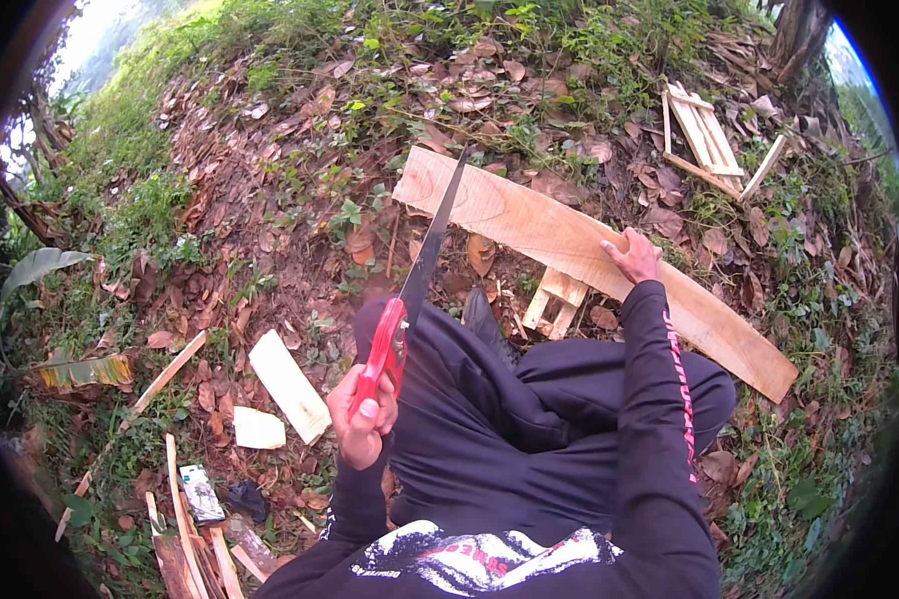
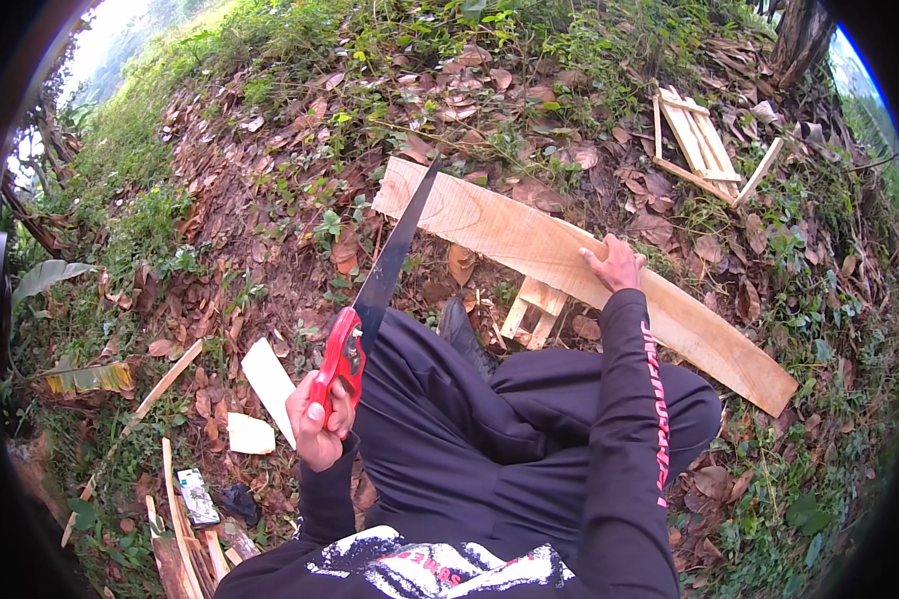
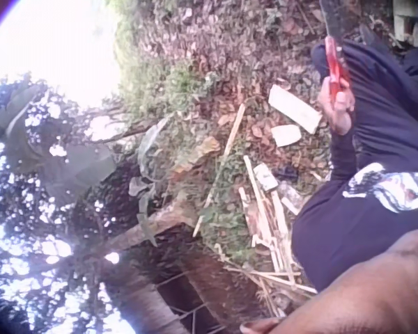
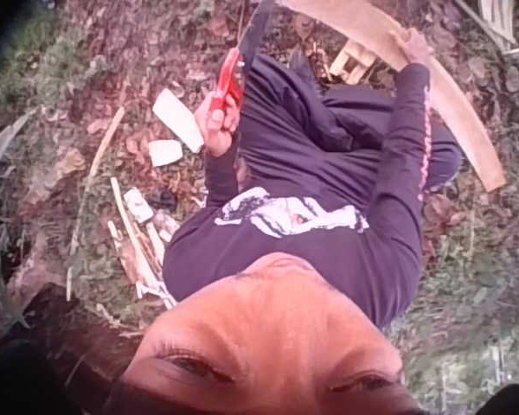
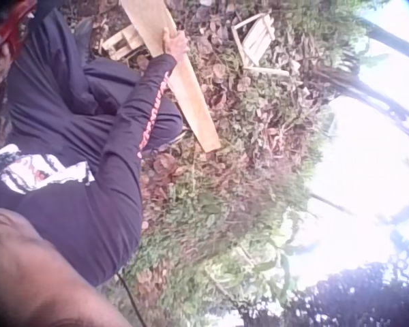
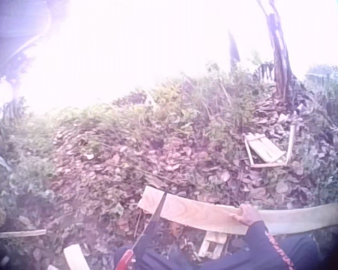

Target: The person sits on the ground and uses a red hand saw to cut a long wooden plank resting on a small wooden support. The person holds the plank with one hand and saws back and forth with the other, gradually cutting through the wood.

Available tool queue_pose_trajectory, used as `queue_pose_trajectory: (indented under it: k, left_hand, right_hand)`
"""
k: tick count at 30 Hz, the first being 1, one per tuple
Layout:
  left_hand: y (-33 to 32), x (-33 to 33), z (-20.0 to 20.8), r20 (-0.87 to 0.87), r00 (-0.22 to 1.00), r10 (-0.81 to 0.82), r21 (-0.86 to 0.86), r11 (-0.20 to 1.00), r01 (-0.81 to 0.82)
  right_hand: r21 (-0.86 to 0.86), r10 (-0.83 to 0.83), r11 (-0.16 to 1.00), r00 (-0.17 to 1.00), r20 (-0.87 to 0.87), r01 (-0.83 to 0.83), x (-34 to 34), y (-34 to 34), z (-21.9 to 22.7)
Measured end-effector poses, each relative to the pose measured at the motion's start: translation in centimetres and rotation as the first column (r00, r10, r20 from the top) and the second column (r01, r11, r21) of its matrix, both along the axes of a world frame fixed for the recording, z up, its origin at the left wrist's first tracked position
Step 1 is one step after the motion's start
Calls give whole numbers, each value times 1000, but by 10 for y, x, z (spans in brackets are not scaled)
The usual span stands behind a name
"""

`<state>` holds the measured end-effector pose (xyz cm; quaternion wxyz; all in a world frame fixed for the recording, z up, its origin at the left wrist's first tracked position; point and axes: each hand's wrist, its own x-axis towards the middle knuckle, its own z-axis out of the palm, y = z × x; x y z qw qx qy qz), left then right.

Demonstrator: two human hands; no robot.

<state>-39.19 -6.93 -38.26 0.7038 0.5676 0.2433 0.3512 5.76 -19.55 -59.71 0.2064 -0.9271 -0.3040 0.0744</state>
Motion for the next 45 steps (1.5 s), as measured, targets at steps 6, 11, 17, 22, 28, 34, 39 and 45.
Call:
queue_pose_trajectory:
  k: [6, 11, 17, 22, 28, 34, 39, 45]
  left_hand:
    - [-13, 11, 8, -161, 985, -55, 18, 998, 59]
    - [-8, 32, -4, -95, 994, -54, -103, 994, 44]
    - [7, 51, -26, -112, 990, -81, -45, 996, 76]
    - [28, 68, -38, -110, 994, 1, -61, 998, -8]
    - [63, 96, -67, -23, 998, 59, -95, 994, -61]
    - [95, 120, -101, 44, 996, 83, -178, 981, -74]
    - [106, 135, -107, 89, 992, 86, -294, 954, -56]
    - [117, 135, -122, 20, 997, 73, -310, 949, -64]
  right_hand:
    - [122, -18, 993, 998, 62, 10, -22, 14, 5]
    - [337, -181, 936, 962, 203, 105, -44, 22, 0]
    - [142, -285, 957, 913, 292, 254, -13, -24, -51]
    - [144, -335, 940, 913, 232, 309, -16, 11, -37]
    - [242, -335, 928, 919, 210, 283, 7, 43, -36]
    - [352, -28, 934, 972, 232, -57, 54, 130, -21]
    - [213, 215, 931, 918, 334, -295, 96, 235, -29]
    - [120, 295, 940, 935, 195, -321, 142, 281, -64]
